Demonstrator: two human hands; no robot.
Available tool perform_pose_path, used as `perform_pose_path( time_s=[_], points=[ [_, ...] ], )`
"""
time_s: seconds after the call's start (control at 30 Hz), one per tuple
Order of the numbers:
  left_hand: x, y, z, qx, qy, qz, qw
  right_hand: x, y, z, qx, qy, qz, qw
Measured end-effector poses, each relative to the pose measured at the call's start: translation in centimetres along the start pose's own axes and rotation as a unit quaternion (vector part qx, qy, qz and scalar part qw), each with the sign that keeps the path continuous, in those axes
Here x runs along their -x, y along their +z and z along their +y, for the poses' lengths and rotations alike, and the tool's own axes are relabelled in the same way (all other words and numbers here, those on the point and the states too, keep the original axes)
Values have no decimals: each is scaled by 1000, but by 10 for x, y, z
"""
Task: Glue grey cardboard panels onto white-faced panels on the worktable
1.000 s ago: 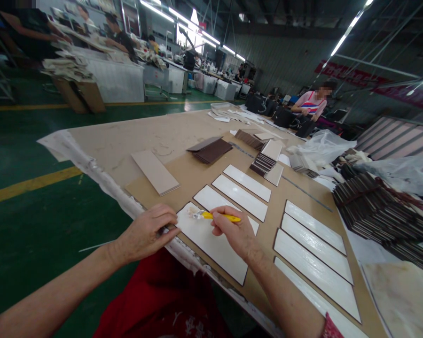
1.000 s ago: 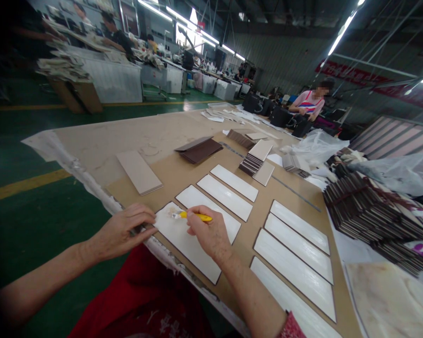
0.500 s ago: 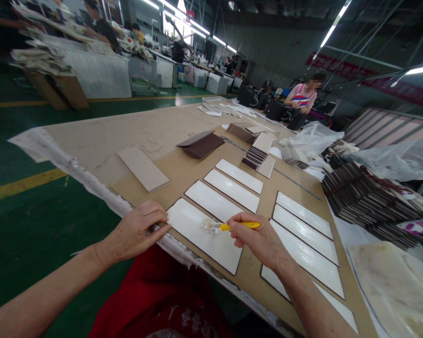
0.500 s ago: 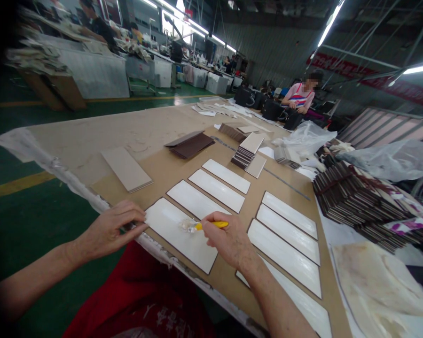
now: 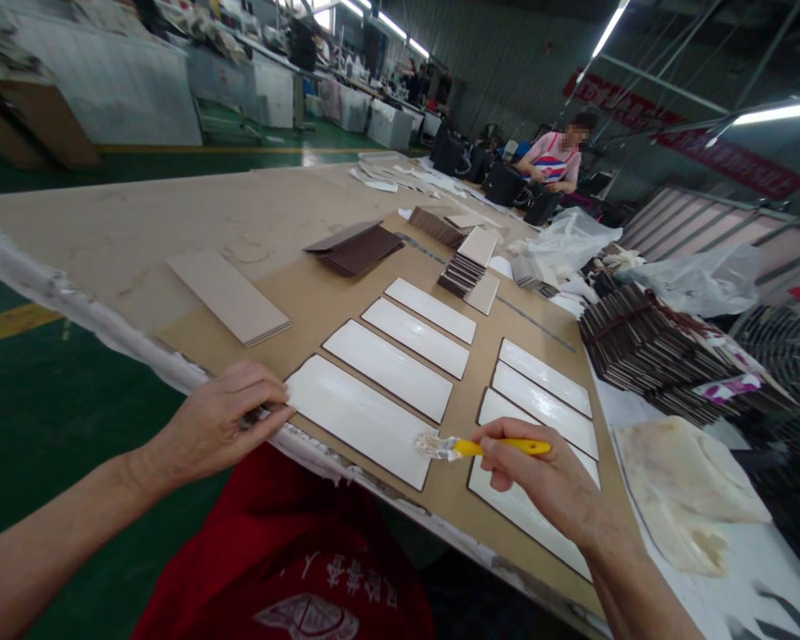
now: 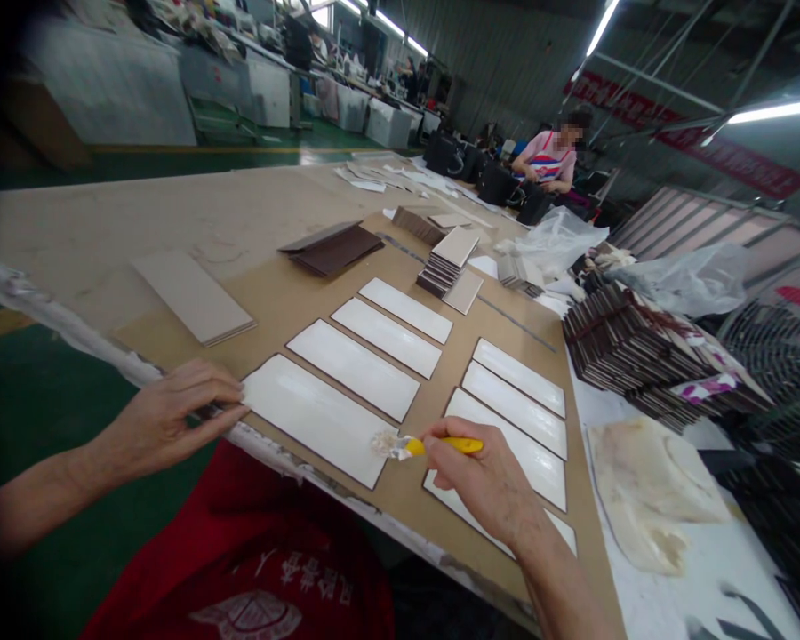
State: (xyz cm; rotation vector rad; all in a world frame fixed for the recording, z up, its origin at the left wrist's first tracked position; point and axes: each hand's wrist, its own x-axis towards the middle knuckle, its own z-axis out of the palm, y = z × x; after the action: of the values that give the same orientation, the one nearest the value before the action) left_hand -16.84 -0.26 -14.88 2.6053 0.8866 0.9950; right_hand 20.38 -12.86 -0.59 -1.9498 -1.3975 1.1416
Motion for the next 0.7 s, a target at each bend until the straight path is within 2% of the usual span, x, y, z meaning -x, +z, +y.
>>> perform_pose_path(
  time_s=[0.13,0.23,0.33,0.53,0.63,0.7],
  points=[
    [-2,-7,1,4,22,-1,1000,-4,5,-11,-43,-47,21,998],
    [-2,-11,1,3,33,8,999,-17,29,-31,-125,-92,26,988],
    [-2,-14,1,6,28,7,1000,-33,60,-52,-150,-120,-6,981],
    [2,-12,-1,22,11,5,1000,-59,111,-73,-103,-143,-62,982],
    [4,-10,-2,22,-3,11,1000,-68,118,-72,-53,-156,-77,983],
    [4,-9,-3,26,-6,9,1000,-70,113,-72,-10,-153,-81,985]
  ],
)
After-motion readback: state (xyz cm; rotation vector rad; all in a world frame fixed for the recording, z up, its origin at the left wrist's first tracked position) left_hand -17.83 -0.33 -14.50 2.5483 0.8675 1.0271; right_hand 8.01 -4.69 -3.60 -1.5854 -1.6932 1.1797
